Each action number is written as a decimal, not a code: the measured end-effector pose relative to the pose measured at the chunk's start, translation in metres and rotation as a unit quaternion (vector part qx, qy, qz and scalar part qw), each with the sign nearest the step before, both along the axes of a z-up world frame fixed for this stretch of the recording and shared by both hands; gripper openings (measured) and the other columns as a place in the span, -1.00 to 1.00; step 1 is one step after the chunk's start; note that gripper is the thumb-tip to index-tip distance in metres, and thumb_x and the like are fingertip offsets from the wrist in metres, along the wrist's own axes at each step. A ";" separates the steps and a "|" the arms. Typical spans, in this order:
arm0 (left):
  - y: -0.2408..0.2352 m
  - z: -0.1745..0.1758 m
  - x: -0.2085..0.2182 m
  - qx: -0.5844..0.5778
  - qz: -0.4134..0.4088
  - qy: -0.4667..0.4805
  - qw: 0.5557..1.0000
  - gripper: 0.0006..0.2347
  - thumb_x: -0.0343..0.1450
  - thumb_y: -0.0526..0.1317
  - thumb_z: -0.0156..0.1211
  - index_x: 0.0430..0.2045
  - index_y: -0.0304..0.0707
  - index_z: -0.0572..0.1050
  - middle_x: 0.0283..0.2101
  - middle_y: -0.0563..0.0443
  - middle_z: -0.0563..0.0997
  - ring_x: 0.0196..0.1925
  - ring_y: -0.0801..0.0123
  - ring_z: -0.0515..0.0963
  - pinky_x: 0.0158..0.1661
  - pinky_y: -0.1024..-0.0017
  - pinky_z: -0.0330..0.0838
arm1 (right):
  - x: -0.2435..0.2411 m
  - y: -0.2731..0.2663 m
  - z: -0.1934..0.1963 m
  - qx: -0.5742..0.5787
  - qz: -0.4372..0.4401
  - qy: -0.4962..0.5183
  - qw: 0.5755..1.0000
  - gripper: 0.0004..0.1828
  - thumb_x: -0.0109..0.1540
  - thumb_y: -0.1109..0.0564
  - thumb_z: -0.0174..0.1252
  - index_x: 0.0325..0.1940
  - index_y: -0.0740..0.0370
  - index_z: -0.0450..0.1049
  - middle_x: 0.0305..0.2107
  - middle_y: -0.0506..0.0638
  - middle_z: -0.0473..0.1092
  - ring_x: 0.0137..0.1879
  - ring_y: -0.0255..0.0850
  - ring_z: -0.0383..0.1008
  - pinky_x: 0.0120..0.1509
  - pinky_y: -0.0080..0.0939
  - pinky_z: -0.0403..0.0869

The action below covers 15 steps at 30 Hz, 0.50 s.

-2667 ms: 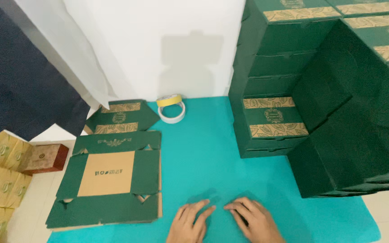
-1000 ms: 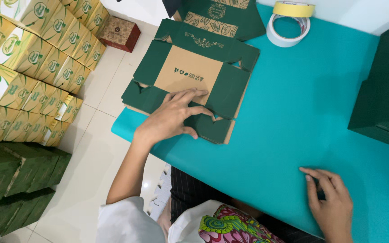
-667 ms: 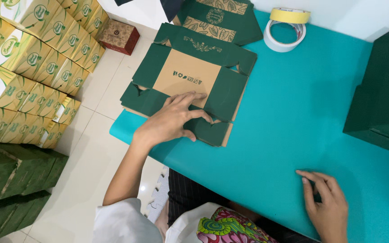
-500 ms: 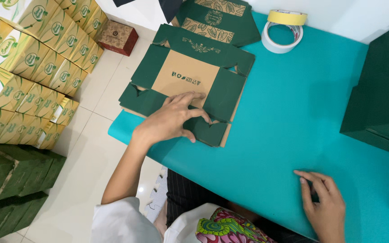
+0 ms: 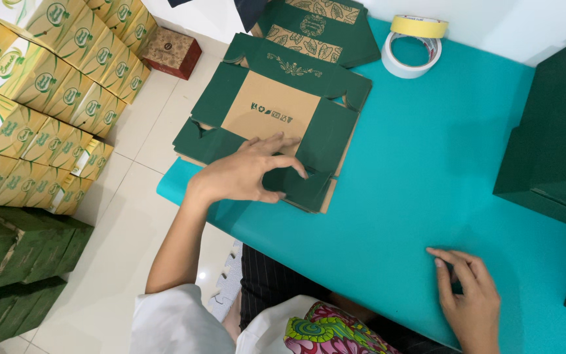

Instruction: The person assembles flat-packed cardboard boxes by folding the sides and tucking in the flaps to form a rectangular shape. They repeat this process for multiple boxes, stacking the finished green and gold patterned boxes on the right side of the table.

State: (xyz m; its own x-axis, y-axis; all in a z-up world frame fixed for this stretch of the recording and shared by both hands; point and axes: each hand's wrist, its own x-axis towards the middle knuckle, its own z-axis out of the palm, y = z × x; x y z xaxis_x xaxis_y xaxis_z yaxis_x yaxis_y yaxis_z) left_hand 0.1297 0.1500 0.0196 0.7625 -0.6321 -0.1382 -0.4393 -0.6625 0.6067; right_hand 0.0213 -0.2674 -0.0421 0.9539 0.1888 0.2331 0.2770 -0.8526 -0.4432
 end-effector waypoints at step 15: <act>-0.020 -0.046 -0.054 0.448 0.190 -0.379 0.787 -0.46 0.48 -0.31 -0.13 0.43 -0.19 -0.04 0.40 -0.17 0.20 0.28 -0.14 0.37 0.20 -0.06 0.32 | 0.000 -0.004 -0.004 -0.002 0.009 -0.012 1.000 -0.77 0.35 0.15 0.06 0.05 0.05 0.56 -0.11 0.01 0.40 -0.31 -0.24 0.39 -0.03 -0.17 0.42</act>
